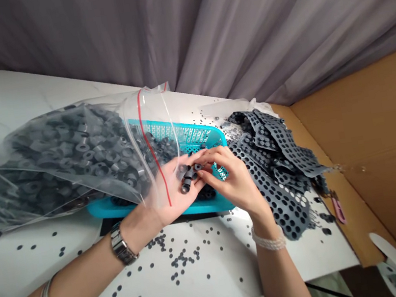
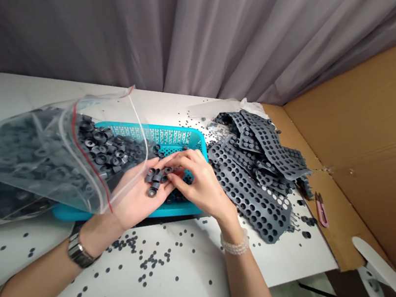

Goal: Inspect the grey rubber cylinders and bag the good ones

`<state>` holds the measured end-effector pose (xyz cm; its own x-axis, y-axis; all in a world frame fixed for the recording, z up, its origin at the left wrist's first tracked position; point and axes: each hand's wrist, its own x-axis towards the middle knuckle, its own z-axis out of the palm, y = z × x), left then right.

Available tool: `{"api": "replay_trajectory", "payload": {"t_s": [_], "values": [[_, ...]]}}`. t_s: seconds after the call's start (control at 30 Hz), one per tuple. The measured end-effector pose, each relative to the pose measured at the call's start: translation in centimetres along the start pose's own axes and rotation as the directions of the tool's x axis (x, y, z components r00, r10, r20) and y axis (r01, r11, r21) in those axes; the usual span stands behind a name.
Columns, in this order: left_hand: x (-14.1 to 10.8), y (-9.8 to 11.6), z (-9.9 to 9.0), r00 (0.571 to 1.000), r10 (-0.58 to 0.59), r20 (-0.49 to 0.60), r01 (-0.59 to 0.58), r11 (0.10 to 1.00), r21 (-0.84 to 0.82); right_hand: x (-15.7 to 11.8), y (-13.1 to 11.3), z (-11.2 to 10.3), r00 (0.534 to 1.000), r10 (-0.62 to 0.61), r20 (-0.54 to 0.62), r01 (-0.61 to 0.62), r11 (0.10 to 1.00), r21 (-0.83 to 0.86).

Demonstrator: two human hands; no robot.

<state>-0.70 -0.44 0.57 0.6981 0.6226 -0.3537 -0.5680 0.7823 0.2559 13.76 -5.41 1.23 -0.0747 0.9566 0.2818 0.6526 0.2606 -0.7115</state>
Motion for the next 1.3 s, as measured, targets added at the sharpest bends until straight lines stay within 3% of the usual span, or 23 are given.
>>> {"api": "replay_trajectory", "payload": {"t_s": [0.07, 0.13, 0.23, 0.3, 0.33, 0.4, 0.53, 0.63, 0.73, 0.83, 0.97, 1.07, 1.17, 1.3], "values": [[0.0, 0.0, -0.1, 1.000, -0.007, -0.011, 0.007, 1.000, -0.010, 0.0, 0.1, 0.1, 0.996, 0.081, -0.027, -0.076, 0.988, 0.134], [0.0, 0.1, -0.2, 1.000, -0.019, 0.003, 0.019, 0.999, -0.034, 0.0, 0.3, 0.1, 0.977, 0.202, -0.065, -0.160, 0.904, 0.397], [-0.1, 0.2, -0.3, 0.999, -0.029, 0.028, 0.031, 0.998, -0.062, 0.2, 0.6, 0.0, 0.929, 0.370, -0.011, -0.228, 0.596, 0.770], [-0.1, 0.2, -0.3, 1.000, -0.020, 0.018, 0.021, 0.998, -0.059, 0.2, 0.6, 0.0, 0.903, 0.423, 0.076, -0.273, 0.427, 0.862], [-0.2, 0.2, -0.3, 1.000, -0.010, 0.008, 0.011, 0.998, -0.057, 0.3, 0.4, 0.0, 0.891, 0.441, 0.104, -0.299, 0.400, 0.866], [-0.1, 0.2, -0.4, 1.000, 0.006, -0.006, -0.006, 0.999, -0.051, 0.3, 0.1, 0.4, 0.887, 0.450, 0.108, -0.345, 0.485, 0.804], [0.1, 0.5, -0.5, 1.000, 0.014, -0.004, -0.015, 0.999, -0.033, 0.2, -0.7, 1.6, 0.941, 0.333, 0.056, -0.326, 0.850, 0.414], [0.1, 0.6, -0.5, 1.000, 0.008, -0.016, -0.008, 1.000, -0.021, 0.2, -0.8, 2.1, 0.955, 0.289, 0.059, -0.295, 0.920, 0.257], [0.0, 0.6, -0.4, 1.000, 0.019, -0.017, -0.019, 1.000, -0.022, 0.2, -0.3, 1.9, 0.947, 0.313, 0.067, -0.318, 0.895, 0.314], [-0.1, 0.4, -0.5, 1.000, 0.021, 0.004, -0.021, 0.999, -0.032, 0.2, 0.3, 1.3, 0.910, 0.402, 0.102, -0.390, 0.748, 0.538], [0.0, 0.3, -0.5, 1.000, 0.030, 0.006, -0.030, 0.999, -0.041, 0.3, 0.6, 0.5, 0.856, 0.429, 0.288, -0.449, 0.340, 0.827], [0.0, 0.3, -0.4, 0.999, 0.033, -0.007, -0.033, 0.998, -0.057, 0.5, 0.5, 0.2, 0.838, 0.393, 0.378, -0.459, 0.133, 0.879], [0.1, 0.2, -0.3, 0.999, 0.034, -0.024, -0.036, 0.997, -0.072, 0.7, 0.7, 0.3, 0.832, 0.393, 0.391, -0.447, 0.057, 0.893], [0.1, 0.2, -0.4, 0.999, 0.031, -0.022, -0.032, 0.997, -0.066, 0.7, 0.8, 0.5, 0.824, 0.440, 0.358, -0.431, 0.074, 0.899]]}}
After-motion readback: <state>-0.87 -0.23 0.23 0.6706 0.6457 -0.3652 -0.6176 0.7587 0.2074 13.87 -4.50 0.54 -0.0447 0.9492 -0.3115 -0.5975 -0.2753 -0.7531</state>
